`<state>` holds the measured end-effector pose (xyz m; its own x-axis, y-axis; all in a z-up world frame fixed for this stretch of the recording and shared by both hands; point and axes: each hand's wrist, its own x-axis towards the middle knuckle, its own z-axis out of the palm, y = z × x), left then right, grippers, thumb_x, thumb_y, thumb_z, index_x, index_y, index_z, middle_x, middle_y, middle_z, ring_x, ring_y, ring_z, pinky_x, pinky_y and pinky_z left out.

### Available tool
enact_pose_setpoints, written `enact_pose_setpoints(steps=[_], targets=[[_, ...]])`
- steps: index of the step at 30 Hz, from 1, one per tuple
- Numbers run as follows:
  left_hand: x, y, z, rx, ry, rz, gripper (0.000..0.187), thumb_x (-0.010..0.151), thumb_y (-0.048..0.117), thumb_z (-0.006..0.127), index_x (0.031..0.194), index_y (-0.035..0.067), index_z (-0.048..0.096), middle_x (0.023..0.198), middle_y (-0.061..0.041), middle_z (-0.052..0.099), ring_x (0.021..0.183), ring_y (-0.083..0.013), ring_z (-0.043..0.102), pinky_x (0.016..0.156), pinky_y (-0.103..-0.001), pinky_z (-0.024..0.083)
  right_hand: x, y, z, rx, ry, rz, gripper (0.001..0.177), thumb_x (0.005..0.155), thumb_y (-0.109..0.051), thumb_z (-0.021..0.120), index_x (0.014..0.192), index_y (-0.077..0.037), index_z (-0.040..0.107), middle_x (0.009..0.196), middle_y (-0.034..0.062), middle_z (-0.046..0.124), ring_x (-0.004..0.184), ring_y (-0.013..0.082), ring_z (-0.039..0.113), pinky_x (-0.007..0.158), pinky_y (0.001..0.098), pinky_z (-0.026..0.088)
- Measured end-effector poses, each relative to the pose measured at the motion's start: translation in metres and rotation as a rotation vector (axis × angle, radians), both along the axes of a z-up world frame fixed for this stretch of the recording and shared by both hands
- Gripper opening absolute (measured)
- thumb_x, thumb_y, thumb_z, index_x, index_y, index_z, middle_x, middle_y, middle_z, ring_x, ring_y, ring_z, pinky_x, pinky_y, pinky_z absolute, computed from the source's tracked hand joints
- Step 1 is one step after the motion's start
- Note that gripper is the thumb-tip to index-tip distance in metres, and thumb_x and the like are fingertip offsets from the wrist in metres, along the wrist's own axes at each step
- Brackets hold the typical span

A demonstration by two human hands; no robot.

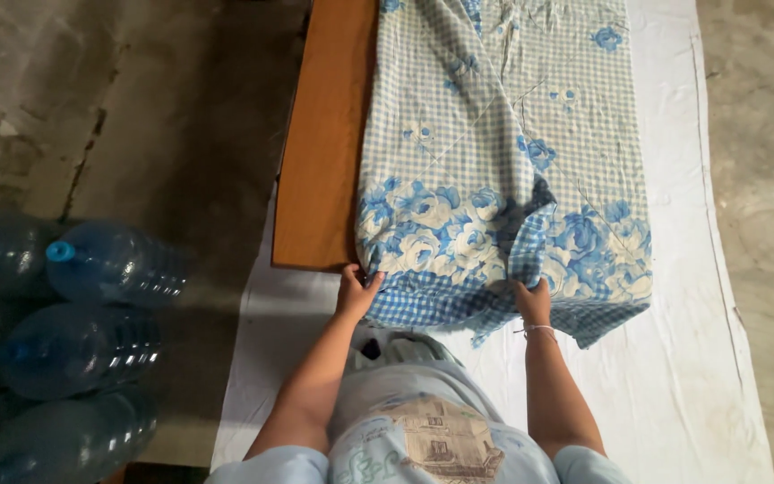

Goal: The person folds a blue and white checkered tablecloth with floral patterns on a wooden table. They smooth the fabric, fold it in half multiple times, and adjust the edges to create a neat stack.

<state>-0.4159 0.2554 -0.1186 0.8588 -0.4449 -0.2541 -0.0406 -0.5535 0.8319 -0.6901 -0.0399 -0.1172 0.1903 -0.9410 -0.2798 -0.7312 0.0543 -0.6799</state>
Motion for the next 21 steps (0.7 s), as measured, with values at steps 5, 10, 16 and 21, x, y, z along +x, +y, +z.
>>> enact_pose_setpoints(steps=[5,10,16,21], targets=[[0.014,0.005,0.014,0.117,0.306,-0.111,0.094,0.082,0.073,0.074,0.144,0.009,0.042,0.142,-0.023,0.058,0.132,-0.0372,0.058,0.112,-0.049,0.048,0.000,0.003,-0.003,0.070,-0.248,-0.103,0.038,0.085,-0.030,0.076,0.107,-0.003,0.062,0.090,0.0181,0.065,0.089,0.0333,0.066,0.080,0.0502,0.050],[0.013,0.014,-0.001,0.140,0.410,-0.177,0.086,0.086,0.065,0.073,0.149,0.013,0.046,0.130,-0.015,0.067,0.121,-0.0285,0.066,0.099,-0.044,0.055,0.008,0.022,0.023,0.111,-0.368,-0.152,0.039,0.092,-0.035,0.073,0.118,-0.006,0.066,0.107,0.0199,0.068,0.107,0.0336,0.065,0.095,0.0529,0.048],[0.007,0.036,0.049,0.085,0.501,-0.220,0.084,0.088,0.052,0.075,0.152,0.006,0.046,0.121,-0.022,0.070,0.112,-0.0314,0.071,0.084,-0.045,0.060,-0.028,-0.012,-0.039,-0.033,-0.328,-0.152,0.043,0.107,-0.039,0.060,0.129,-0.002,0.065,0.120,0.0297,0.066,0.123,0.0460,0.058,0.104,0.0579,0.044],[-0.002,0.060,0.043,0.147,0.499,-0.388,0.072,0.086,0.039,0.078,0.141,-0.004,0.059,0.135,-0.027,0.065,0.126,-0.0383,0.063,0.100,-0.050,0.054,-0.038,-0.039,-0.076,-0.127,-0.120,-0.156,0.035,0.108,-0.042,0.057,0.128,-0.016,0.069,0.114,0.0209,0.071,0.118,0.0446,0.061,0.102,0.0555,0.046]])
